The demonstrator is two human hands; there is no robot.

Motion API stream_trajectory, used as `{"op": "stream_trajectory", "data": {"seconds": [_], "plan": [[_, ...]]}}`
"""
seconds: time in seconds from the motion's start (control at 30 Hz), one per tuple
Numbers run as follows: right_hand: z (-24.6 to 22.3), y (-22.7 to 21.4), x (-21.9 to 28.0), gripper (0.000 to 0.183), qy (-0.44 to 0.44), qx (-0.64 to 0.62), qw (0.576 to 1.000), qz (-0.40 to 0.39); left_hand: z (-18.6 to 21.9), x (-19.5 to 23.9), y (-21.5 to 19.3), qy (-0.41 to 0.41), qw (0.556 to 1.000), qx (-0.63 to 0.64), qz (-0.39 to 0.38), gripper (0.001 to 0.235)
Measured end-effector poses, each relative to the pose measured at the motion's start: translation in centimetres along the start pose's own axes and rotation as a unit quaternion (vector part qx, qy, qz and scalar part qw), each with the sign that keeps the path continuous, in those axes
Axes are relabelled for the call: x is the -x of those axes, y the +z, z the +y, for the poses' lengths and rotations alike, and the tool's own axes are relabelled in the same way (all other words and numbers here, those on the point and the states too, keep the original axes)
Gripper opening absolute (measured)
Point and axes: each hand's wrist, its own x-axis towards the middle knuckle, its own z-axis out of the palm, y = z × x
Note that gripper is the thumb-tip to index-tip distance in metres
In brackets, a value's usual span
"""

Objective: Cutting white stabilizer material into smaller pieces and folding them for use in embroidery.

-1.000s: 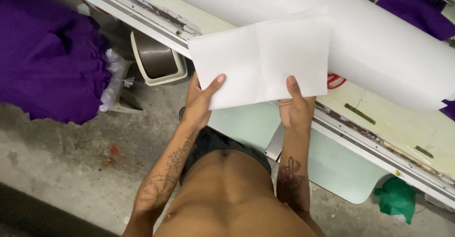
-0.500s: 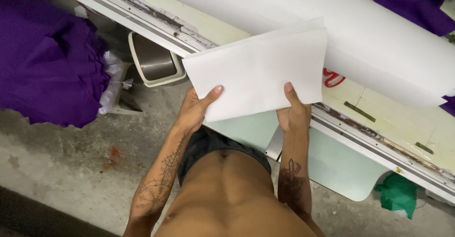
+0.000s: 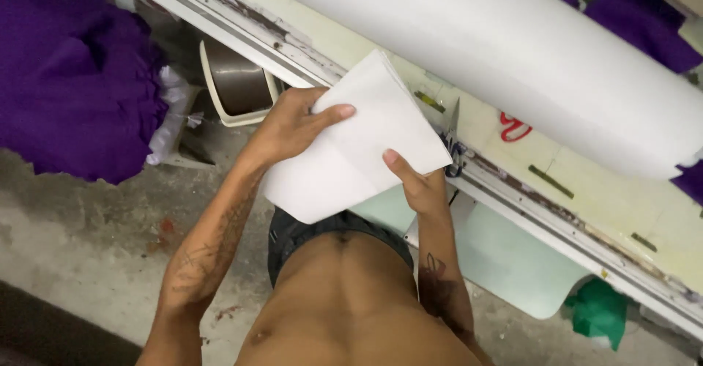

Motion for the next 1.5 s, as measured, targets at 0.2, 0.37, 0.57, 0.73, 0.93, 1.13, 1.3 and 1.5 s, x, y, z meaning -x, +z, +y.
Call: {"op": "stream_trajectory", "data": {"seconds": [0.2,0.37,0.57,0.73,0.93,1.13,1.3,1.5], "plan": [[6.1,-8.6,1.0,0.026,-0.003,0.432,0.878,0.208,-2.1,0.4,-1.2,-0.012,0.995,-0.001,0.101,0.022],[11.2,-12.1,1.6,0.021,0.124,0.526,0.819,0.193,-5.1,0.8,-4.5,-0.024,0.994,-0.042,0.093,0.032],[11.9,-16.9,0.8,0.036,0.3,0.542,0.775,0.124,-4.3,2.3,-6.7,0.001,0.994,-0.051,0.099,0.027],[5.6,-15.9,1.1,0.039,0.367,0.42,0.818,0.141,-7.0,2.6,-10.5,0.002,0.982,-0.172,0.081,0.04],[6.2,-9.8,5.4,0.077,0.263,0.192,0.938,-0.122,-5.1,1.7,-12.3,0.099,0.953,-0.284,0.028,0.045],[-0.2,-0.7,3.9,0.055,0.265,0.21,0.9,-0.274,-3.3,1.9,-11.6,0.1,0.946,-0.307,0.01,0.043],[-0.4,0.2,3.3,0.062,0.223,0.252,0.908,-0.249,-2.2,2.2,-10.3,0.082,0.951,-0.298,-0.012,0.05],[-0.7,0.6,4.1,0.03,0.233,0.211,0.932,-0.18,-1.8,1.9,-10.5,0.082,0.957,-0.279,-0.014,0.048]]}}
